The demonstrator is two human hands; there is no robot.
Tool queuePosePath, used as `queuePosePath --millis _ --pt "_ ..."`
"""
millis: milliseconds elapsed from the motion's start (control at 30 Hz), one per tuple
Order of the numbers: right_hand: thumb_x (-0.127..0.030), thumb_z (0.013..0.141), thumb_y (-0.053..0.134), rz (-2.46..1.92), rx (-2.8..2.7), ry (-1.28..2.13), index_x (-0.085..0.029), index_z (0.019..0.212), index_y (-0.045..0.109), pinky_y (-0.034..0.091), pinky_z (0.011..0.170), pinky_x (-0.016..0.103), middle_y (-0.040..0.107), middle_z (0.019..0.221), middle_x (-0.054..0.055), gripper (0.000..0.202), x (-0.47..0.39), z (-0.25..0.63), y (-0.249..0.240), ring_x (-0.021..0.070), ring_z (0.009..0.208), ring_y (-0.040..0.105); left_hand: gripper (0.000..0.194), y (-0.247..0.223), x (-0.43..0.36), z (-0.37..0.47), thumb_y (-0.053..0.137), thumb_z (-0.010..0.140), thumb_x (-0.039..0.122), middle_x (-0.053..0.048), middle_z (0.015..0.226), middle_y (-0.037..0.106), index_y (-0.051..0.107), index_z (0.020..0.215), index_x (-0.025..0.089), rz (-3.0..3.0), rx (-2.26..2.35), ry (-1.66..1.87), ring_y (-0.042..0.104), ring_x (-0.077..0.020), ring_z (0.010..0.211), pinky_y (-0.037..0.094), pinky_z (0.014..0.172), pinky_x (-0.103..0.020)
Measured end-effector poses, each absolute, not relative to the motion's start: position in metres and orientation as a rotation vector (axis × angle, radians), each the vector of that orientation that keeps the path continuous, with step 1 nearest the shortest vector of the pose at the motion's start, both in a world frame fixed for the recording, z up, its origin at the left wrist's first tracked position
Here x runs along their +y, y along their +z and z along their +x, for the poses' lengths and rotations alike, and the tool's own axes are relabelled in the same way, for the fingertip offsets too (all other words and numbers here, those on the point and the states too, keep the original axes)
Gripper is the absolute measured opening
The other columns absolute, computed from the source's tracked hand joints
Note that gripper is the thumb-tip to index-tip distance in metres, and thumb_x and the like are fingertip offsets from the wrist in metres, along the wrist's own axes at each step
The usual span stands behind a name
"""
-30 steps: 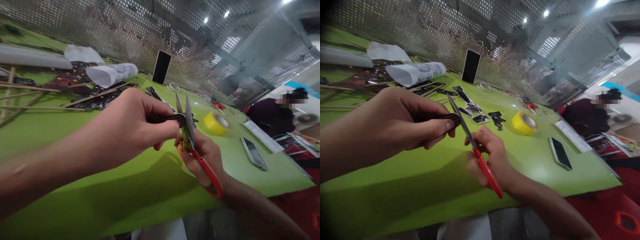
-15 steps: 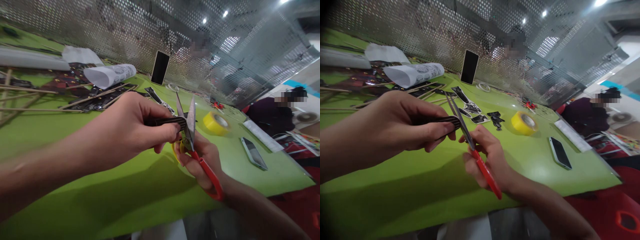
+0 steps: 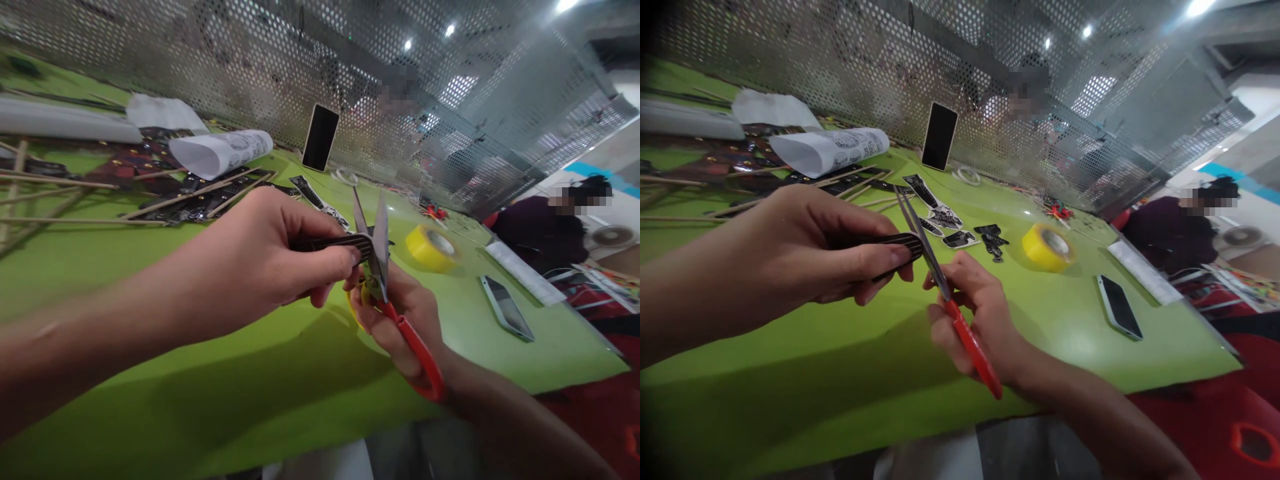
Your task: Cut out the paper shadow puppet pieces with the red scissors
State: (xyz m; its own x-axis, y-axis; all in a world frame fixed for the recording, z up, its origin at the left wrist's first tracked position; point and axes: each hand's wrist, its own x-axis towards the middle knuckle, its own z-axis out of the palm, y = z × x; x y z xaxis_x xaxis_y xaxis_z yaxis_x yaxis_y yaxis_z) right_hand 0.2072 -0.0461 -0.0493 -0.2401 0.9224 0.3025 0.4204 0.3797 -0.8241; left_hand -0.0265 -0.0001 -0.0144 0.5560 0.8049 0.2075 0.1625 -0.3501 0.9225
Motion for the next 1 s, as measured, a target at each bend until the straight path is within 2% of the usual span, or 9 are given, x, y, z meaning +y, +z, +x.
queuePosePath --millis 167,300,500,733,867,1000 --pt "-0.006 0.08 0.065 -1.102 -1.927 0.697 -0.023 0.092 0.069 0.048 0.061 0.026 0.06 0.093 0.001 0.022 -0.042 0.213 -0.053 0.0145 0.075 0.057 0.037 -0.011 0.002 -0.025 0.07 0.092 0.031 0.002 0.05 0.053 0.068 0.056 0.022 1.881 0.807 0.845 0.04 -0.0102 0.048 0.03 0.042 -0.025" --pt "-0.004 0.081 0.065 -1.065 -1.973 0.677 -0.024 0.095 0.069 0.049 0.064 0.028 0.061 0.096 0.001 0.025 -0.041 0.216 -0.055 0.0159 0.079 0.058 0.038 -0.009 0.0 -0.023 0.071 0.088 0.029 0.003 0.049 0.049 0.064 0.051 0.023 1.863 0.827 0.884 0.034 -0.0097 0.047 0.025 0.04 -0.026" --pt "-0.001 0.087 0.069 -1.023 -2.04 0.624 -0.03 0.115 0.072 0.054 0.069 0.027 0.062 0.104 0.0 0.041 -0.038 0.22 -0.057 0.0154 0.083 0.06 0.03 -0.011 -0.001 -0.024 0.072 0.089 0.032 0.004 0.051 0.051 0.073 0.06 0.022 1.805 0.852 0.91 0.034 -0.0087 0.046 0.023 0.04 -0.025" --pt "-0.002 0.085 0.068 -1.016 -2.073 0.527 -0.03 0.111 0.068 0.05 0.071 0.027 0.057 0.098 -0.003 0.039 -0.037 0.219 -0.053 0.0139 0.081 0.056 0.027 -0.01 -0.002 -0.022 0.07 0.089 0.029 0.004 0.051 0.052 0.075 0.064 0.02 1.823 0.838 0.877 0.034 -0.0087 0.048 0.025 0.042 -0.025" --pt "-0.003 0.086 0.067 -0.999 -2.093 0.491 -0.031 0.114 0.067 0.049 0.07 0.028 0.056 0.097 -0.003 0.04 -0.037 0.219 -0.052 0.0141 0.08 0.055 0.031 -0.009 -0.005 -0.021 0.07 0.089 0.029 0.005 0.05 0.049 0.071 0.059 0.021 1.761 0.893 0.927 0.033 -0.008 0.048 0.024 0.043 -0.025" --pt "0.0 0.086 0.067 -1.004 -2.111 0.489 -0.032 0.116 0.067 0.05 0.071 0.029 0.056 0.098 -0.003 0.044 -0.037 0.221 -0.052 0.0144 0.081 0.055 0.028 -0.01 -0.003 -0.019 0.07 0.088 0.029 0.004 0.05 0.05 0.074 0.062 0.019 1.78 0.855 0.895 0.032 -0.0071 0.045 0.021 0.04 -0.025"
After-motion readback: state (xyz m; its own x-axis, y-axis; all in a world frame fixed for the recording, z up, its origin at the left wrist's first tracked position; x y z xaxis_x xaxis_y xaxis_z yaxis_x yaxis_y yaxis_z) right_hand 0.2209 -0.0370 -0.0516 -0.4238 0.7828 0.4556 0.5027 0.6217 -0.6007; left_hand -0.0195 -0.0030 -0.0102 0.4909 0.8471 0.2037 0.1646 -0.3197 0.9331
